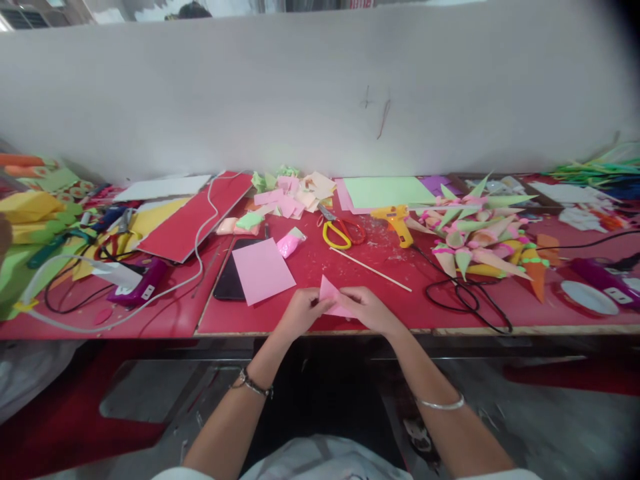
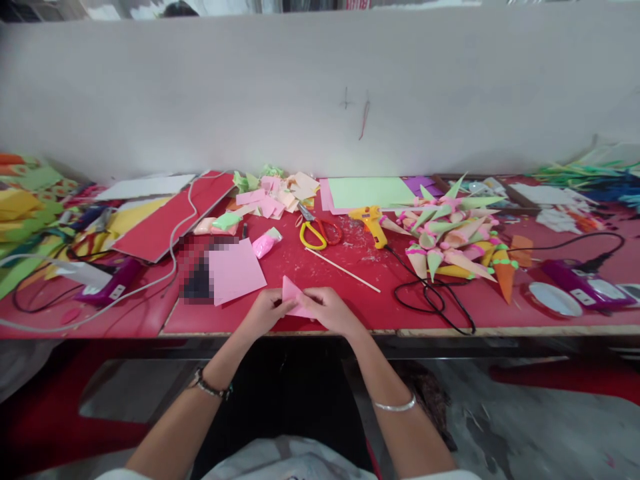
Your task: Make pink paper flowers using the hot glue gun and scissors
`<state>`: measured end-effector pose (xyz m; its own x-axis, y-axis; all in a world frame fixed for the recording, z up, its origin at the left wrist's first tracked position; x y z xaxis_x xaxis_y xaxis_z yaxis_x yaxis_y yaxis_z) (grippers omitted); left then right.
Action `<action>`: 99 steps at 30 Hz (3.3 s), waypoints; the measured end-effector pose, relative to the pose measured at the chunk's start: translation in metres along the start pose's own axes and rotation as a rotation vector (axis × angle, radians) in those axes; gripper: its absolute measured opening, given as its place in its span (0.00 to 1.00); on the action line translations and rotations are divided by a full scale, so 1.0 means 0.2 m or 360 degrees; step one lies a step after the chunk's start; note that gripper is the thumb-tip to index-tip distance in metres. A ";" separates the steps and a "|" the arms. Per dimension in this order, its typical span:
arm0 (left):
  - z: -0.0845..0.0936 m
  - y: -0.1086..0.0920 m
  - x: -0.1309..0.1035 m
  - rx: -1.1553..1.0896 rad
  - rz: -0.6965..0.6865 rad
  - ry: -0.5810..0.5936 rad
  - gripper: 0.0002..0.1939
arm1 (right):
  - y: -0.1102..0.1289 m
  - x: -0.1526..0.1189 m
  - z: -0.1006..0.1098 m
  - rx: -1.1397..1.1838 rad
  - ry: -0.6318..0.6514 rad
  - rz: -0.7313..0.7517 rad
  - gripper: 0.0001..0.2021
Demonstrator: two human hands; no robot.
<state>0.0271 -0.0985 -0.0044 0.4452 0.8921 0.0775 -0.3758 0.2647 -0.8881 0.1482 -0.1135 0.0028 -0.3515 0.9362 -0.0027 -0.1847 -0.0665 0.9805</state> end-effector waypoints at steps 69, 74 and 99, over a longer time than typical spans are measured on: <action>-0.04 -0.09 -0.09 0.1064 -0.0285 -0.0180 0.09 | -0.01 -0.10 0.13 -0.0727 -0.0153 0.0337 0.06; -0.04 -0.07 -0.09 0.1006 -0.0232 -0.0195 0.09 | -0.01 -0.10 0.13 -0.0819 -0.0348 0.0278 0.07; -0.07 -0.07 -0.06 0.1157 0.0006 -0.0180 0.08 | -0.02 -0.06 0.10 -0.1209 -0.0605 0.0209 0.09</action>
<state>0.0382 -0.1171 0.0015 0.3707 0.9155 0.1563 -0.8388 0.4022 -0.3670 0.1717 -0.1184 0.0026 -0.1070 0.9477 0.3006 -0.7762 -0.2686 0.5704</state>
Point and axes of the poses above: each hand's wrist, its own x-axis towards the middle knuckle, its own z-axis out of the back of the hand, y = z × x, the point moved 5 cm from there along x, towards the middle knuckle, and after that the axes turned 4 degrees about x, right-handed, at the moved point
